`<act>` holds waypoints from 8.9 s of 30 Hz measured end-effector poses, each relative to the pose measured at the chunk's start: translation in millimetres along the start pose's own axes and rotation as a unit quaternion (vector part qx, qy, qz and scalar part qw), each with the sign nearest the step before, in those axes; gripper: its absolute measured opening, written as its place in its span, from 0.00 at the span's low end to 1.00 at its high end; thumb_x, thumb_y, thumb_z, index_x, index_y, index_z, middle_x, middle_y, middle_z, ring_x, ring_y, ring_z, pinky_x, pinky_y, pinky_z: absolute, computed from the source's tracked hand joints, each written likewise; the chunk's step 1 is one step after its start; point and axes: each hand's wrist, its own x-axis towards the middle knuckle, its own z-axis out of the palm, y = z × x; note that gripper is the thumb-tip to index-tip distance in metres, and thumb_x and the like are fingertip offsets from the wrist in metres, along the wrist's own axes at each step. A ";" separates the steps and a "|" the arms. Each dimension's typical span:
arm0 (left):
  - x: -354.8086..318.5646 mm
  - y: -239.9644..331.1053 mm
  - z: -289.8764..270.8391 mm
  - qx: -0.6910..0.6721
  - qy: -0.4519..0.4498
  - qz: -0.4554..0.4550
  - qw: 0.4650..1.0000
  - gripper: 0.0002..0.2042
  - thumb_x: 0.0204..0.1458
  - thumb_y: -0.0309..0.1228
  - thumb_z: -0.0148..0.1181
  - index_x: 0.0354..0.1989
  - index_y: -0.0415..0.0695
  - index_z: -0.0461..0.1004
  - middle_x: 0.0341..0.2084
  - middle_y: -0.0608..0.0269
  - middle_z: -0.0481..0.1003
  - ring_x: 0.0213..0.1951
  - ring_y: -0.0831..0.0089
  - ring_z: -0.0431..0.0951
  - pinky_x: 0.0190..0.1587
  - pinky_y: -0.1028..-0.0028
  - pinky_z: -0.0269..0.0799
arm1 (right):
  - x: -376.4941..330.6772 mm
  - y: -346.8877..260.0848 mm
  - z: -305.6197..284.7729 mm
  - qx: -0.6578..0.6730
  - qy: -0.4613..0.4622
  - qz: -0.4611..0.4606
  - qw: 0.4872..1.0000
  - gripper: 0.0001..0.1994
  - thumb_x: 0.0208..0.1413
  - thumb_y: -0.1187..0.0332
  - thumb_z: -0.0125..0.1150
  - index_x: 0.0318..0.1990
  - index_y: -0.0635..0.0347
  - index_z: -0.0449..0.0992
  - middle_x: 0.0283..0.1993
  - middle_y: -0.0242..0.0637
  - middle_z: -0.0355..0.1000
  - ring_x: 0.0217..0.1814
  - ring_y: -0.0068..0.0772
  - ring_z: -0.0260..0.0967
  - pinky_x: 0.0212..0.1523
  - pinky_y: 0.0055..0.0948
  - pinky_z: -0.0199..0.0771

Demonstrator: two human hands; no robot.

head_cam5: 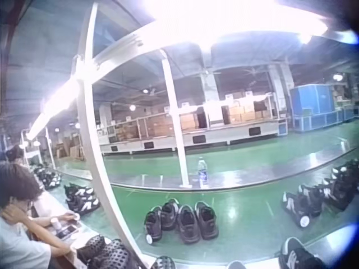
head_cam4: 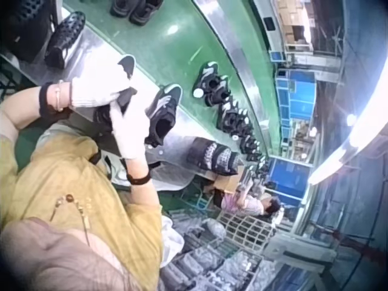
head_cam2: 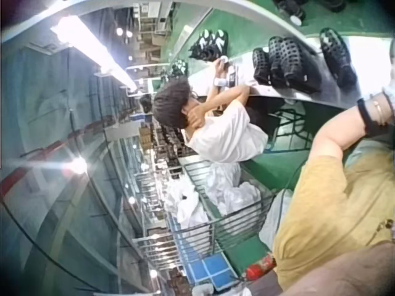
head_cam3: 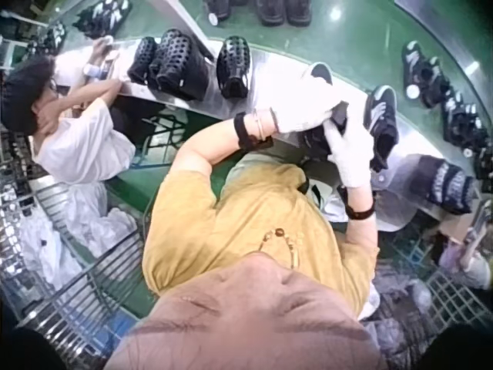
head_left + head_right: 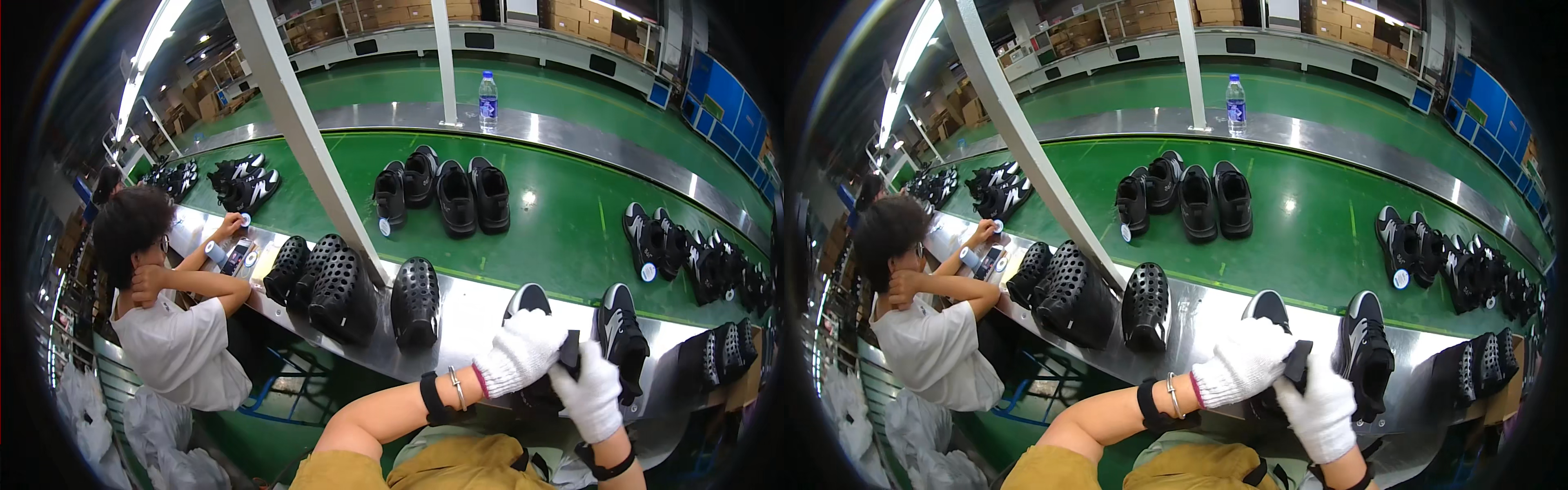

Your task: Insert insoles into black athletic shoes on an assembly line.

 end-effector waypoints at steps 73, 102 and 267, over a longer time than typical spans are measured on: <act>-48.6 6.4 83.3 -0.190 0.210 -0.192 0.940 0.19 0.52 0.30 0.63 0.51 0.33 0.74 0.39 0.43 0.77 0.39 0.46 0.78 0.45 0.56 0.73 | 77.1 60.4 -30.3 -0.117 -0.170 -0.093 0.974 0.19 0.52 0.52 0.64 0.46 0.54 0.78 0.40 0.51 0.71 0.37 0.53 0.76 0.36 0.47 0.77; -101.9 -13.0 55.2 0.039 0.084 -0.072 0.993 0.08 0.54 0.30 0.61 0.40 0.43 0.78 0.27 0.53 0.75 0.28 0.51 0.75 0.31 0.55 0.71 | 221.1 179.4 -19.5 -0.050 -0.026 -0.002 0.998 0.15 0.57 0.61 0.55 0.47 0.59 0.74 0.44 0.53 0.74 0.49 0.58 0.73 0.51 0.50 0.73; 50.7 79.0 52.6 0.029 0.016 0.174 0.984 0.16 0.39 0.22 0.62 0.39 0.49 0.78 0.31 0.60 0.75 0.37 0.56 0.76 0.37 0.61 0.74 | -38.5 143.3 -37.2 0.831 0.022 0.226 0.508 0.14 0.64 0.62 0.59 0.50 0.61 0.77 0.37 0.33 0.75 0.31 0.20 0.71 0.31 0.19 0.71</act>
